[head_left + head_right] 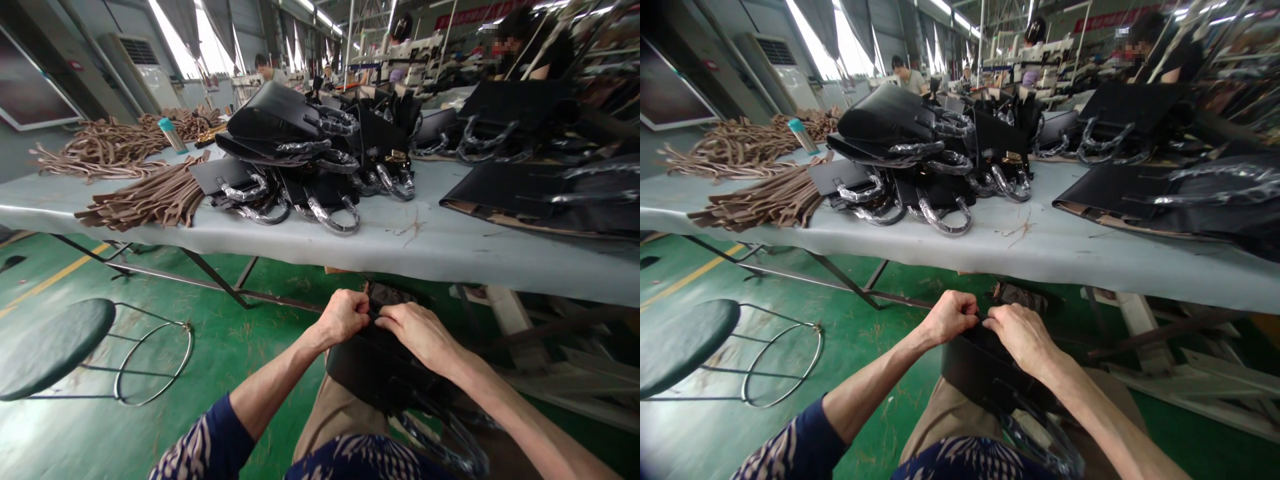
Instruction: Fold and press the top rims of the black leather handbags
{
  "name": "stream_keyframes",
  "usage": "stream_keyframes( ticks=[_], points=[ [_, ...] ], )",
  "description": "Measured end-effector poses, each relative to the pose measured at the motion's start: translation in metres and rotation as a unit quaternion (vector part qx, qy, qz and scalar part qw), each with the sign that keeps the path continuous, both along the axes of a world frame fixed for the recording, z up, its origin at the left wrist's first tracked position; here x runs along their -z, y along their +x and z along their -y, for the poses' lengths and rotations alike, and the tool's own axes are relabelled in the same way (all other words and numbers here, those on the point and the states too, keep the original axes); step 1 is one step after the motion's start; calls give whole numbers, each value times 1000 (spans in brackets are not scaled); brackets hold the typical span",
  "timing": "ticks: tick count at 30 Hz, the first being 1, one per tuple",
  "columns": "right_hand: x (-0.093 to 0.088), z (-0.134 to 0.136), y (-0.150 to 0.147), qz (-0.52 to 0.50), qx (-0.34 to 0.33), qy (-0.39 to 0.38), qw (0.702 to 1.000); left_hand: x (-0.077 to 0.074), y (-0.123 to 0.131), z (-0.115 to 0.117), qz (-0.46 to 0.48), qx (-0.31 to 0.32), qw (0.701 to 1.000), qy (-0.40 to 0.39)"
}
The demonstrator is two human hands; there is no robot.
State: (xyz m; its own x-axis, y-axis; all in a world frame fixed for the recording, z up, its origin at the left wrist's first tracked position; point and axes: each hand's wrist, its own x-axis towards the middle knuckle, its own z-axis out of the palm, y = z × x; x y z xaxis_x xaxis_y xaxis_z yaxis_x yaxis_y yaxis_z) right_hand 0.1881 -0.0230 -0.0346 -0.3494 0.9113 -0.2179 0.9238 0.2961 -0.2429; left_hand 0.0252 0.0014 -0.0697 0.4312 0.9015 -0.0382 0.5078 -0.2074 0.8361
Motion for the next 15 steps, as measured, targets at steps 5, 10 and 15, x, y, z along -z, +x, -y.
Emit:
stream_keyframes(
  ticks=[5,10,15],
  points=[
    [0,-9,-10,-11,-41,-17,999,-4,-3,3,-21,7,1000,7],
    [-3,-4,-16,16,-39,-10,999,-21,-9,11,-58,14,998,27],
    [-28,2,-15,47,-22,16,999,-38,-9,30,-55,-73,995,-36]
  ],
)
